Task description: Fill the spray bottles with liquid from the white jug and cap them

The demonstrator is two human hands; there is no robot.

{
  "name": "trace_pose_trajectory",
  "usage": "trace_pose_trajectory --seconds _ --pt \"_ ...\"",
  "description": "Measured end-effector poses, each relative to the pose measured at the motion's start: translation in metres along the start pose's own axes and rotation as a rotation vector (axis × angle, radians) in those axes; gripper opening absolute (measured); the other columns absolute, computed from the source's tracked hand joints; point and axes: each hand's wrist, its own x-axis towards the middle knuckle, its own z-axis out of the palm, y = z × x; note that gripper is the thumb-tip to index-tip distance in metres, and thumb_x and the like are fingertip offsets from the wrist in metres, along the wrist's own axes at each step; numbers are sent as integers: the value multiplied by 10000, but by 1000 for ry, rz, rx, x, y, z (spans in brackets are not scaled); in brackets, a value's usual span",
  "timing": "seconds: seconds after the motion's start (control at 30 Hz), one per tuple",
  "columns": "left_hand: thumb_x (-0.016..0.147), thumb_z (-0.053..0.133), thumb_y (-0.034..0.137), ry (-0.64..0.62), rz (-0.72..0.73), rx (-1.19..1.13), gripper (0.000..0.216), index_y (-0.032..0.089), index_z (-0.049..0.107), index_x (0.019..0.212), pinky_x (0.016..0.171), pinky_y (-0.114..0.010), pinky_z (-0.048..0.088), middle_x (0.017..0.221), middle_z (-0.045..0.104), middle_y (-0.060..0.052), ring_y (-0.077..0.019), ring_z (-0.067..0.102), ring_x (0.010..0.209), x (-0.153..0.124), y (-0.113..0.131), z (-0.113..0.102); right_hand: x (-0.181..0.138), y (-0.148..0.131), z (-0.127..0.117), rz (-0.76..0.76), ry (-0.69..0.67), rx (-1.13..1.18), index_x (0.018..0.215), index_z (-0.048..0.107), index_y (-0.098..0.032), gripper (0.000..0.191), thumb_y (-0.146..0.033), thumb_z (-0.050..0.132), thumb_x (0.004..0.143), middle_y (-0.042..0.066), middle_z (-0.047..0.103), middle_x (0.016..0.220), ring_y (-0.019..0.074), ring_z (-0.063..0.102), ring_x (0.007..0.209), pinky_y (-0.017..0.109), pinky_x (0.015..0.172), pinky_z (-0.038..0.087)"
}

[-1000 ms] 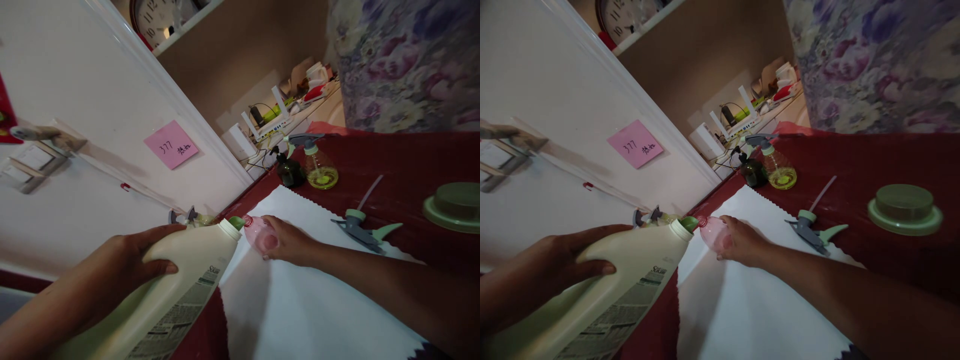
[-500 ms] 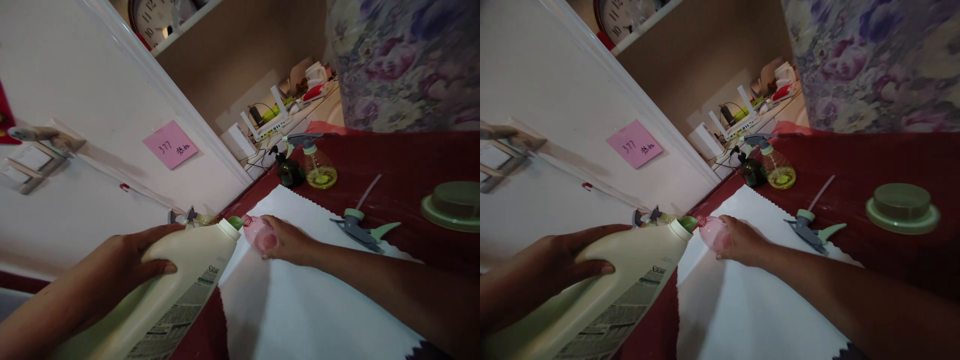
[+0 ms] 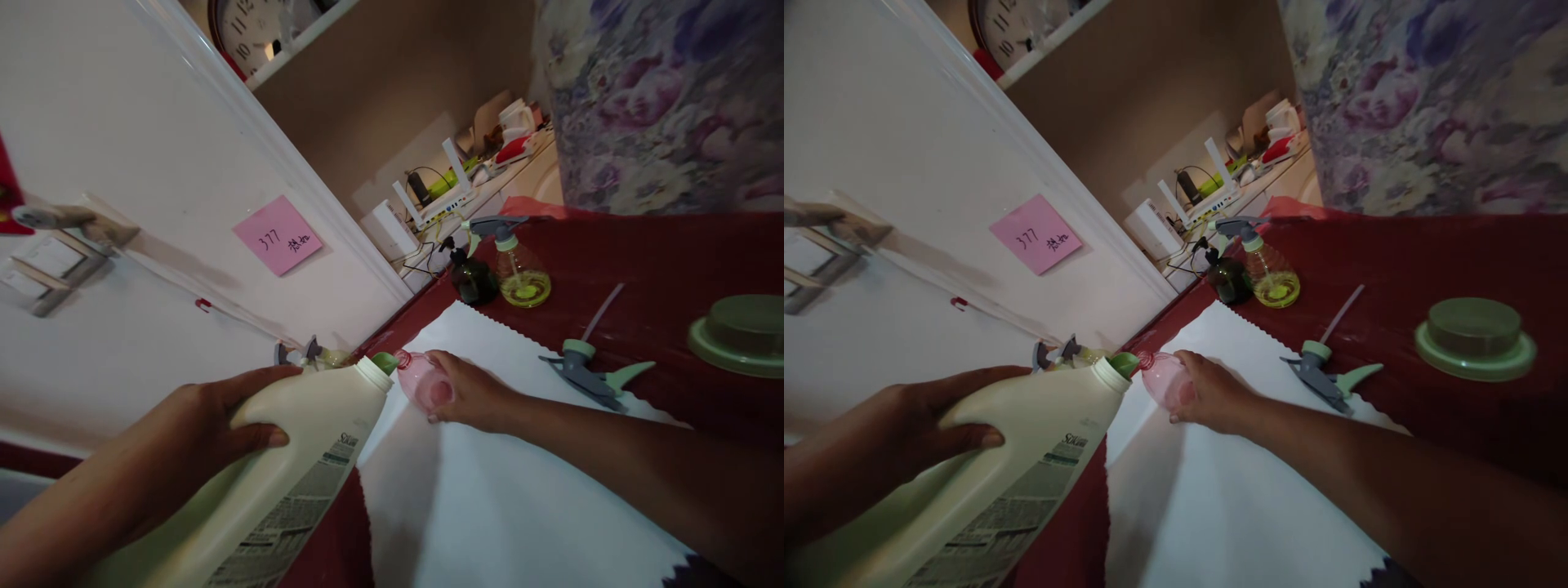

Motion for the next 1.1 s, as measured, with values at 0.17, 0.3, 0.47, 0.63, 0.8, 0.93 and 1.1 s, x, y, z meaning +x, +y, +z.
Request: trace_pose_trajectory --seconds 0.17,0.3,0.47,0.63,0.8,0.93,1.1 --pt "716 625 671 7 24 13 749 426 574 1422 957 -431 509 1126 808 24 -307 749 951 1 -4 1 0 0 -1 0 3 9 1423 493 -309 949 -368 926 581 103 637 1417 364 619 1256 487 999 519" --pt "715 618 666 1 30 8 758 413 573 1427 996 -438 489 1160 801 19 -313 741 998 1 -2 0 0 -2 -1 11 -3 11 1424 493 -287 948 -366 924 583 116 624 1432 363 616 1253 486 997 519" --pt "689 618 688 19 33 21 774 423 585 1416 998 -444 487 1176 798 21 -322 741 999 1 -1 0 0 -3 -1 13 -1 14 1425 500 -269 956 -366 931 577 130 627 1430 366 616 1249 474 993 519" --pt "704 626 668 14 30 5 760 402 593 1415 957 -438 507 1121 812 10 -314 750 939 0 -1 0 -2 -5 -2 12 2 14 1420 505 -261 936 -342 927 589 135 637 1413 364 622 1244 479 985 521" --pt "656 655 690 66 47 -19 751 411 652 1353 922 -440 525 1067 821 18 -324 751 915 0 -3 1 -1 -4 -1 6 9 11 1401 510 -316 935 -339 940 572 94 652 1387 350 634 1220 462 971 525" --pt "674 662 694 128 68 -40 700 427 672 1322 902 -435 529 1026 823 33 -308 750 874 1 -5 4 0 -3 -1 3 12 14 1412 509 -278 946 -344 940 572 109 659 1370 351 637 1208 458 961 526" --pt "641 676 694 165 81 -50 696 411 707 1276 886 -454 527 959 829 32 -299 745 807 1 -7 7 0 -3 -1 11 3 17 1396 519 -305 921 -354 935 576 97 643 1403 355 629 1225 470 973 526"
